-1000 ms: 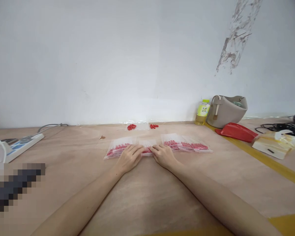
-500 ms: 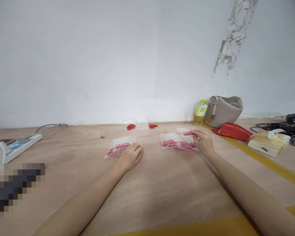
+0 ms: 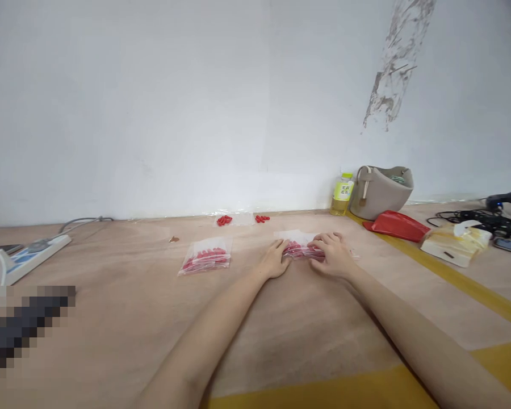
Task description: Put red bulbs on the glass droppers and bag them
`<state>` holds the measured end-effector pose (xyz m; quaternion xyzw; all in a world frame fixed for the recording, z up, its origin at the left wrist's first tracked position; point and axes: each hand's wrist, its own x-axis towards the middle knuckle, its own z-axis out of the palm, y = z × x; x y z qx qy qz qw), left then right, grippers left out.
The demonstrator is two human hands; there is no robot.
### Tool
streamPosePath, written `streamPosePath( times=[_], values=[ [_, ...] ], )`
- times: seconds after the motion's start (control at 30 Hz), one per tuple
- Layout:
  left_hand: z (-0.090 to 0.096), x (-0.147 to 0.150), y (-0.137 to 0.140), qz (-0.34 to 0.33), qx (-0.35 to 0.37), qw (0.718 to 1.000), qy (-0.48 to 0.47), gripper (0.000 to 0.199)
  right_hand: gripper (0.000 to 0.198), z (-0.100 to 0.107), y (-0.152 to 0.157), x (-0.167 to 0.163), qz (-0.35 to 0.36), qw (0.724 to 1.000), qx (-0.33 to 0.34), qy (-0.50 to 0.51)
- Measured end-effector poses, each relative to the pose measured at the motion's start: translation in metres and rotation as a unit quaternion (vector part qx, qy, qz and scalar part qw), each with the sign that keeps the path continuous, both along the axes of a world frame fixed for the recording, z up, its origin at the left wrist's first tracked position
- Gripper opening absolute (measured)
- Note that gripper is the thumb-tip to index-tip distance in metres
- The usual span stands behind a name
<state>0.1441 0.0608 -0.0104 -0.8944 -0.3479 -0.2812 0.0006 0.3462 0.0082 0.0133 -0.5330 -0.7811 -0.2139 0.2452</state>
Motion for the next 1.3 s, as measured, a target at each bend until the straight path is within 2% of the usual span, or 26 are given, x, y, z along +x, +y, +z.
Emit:
streamPosePath(
  times=[0.07,0.17,0.3,0.4,0.5,0.6,0.7,0.8,0.97,1.1,1.13,1.2,1.3],
  values=[
    [-0.001,0.008,0.005,-0.004,-0.004,1.0,0.001,0.039,0.021,-0.004,0.0,-0.01,-0.015,0.999,0.03,-0.019],
    [-0.001,0.002,0.006,-0.007,-0.001,1.0,0.002,0.032,0.015,-0.009,0.001,-0.019,-0.02,0.997,0.068,-0.043],
    [0.001,-0.034,-0.004,0.011,0.014,1.0,0.001,0.03,0.02,-0.012,0.001,-0.023,0.016,0.995,0.091,-0.046],
    [0.002,-0.069,-0.015,0.03,0.031,0.999,0.007,0.029,0.021,-0.009,0.003,-0.029,0.006,0.994,0.102,0.029],
    [0.003,-0.098,-0.024,0.036,0.044,0.998,0.016,0.031,0.021,-0.002,0.01,-0.045,-0.013,0.986,0.125,0.108],
    [0.004,-0.11,-0.03,0.047,0.056,0.997,0.015,0.034,0.018,0.001,0.02,-0.071,0.016,0.987,0.136,0.085],
    [0.004,-0.11,-0.034,0.065,0.063,0.996,-0.002,0.04,0.017,-0.004,0.028,-0.097,0.055,0.991,0.124,0.01],
    [0.003,-0.11,-0.037,0.063,0.061,0.996,-0.019,0.044,0.017,-0.012,0.031,-0.109,0.069,0.993,0.084,-0.042],
    [-0.001,-0.111,-0.034,0.061,0.07,0.995,-0.027,0.027,0.011,-0.015,0.025,-0.097,0.003,0.999,0.007,-0.042],
    [-0.004,-0.112,-0.029,0.054,0.049,0.997,-0.019,0.028,0.017,-0.006,0.018,-0.092,-0.042,0.997,-0.018,-0.054],
    [-0.004,-0.112,-0.028,0.051,0.044,0.998,-0.015,0.03,0.019,-0.004,0.017,-0.093,-0.024,0.998,-0.015,-0.056],
    [-0.004,-0.112,-0.028,0.049,0.038,0.998,-0.014,0.034,0.022,-0.002,0.017,-0.097,0.056,0.996,-0.001,-0.07],
    [-0.003,-0.113,-0.028,0.05,0.041,0.998,-0.026,0.037,0.022,-0.006,0.02,-0.101,0.165,0.981,0.036,-0.098]
  ],
)
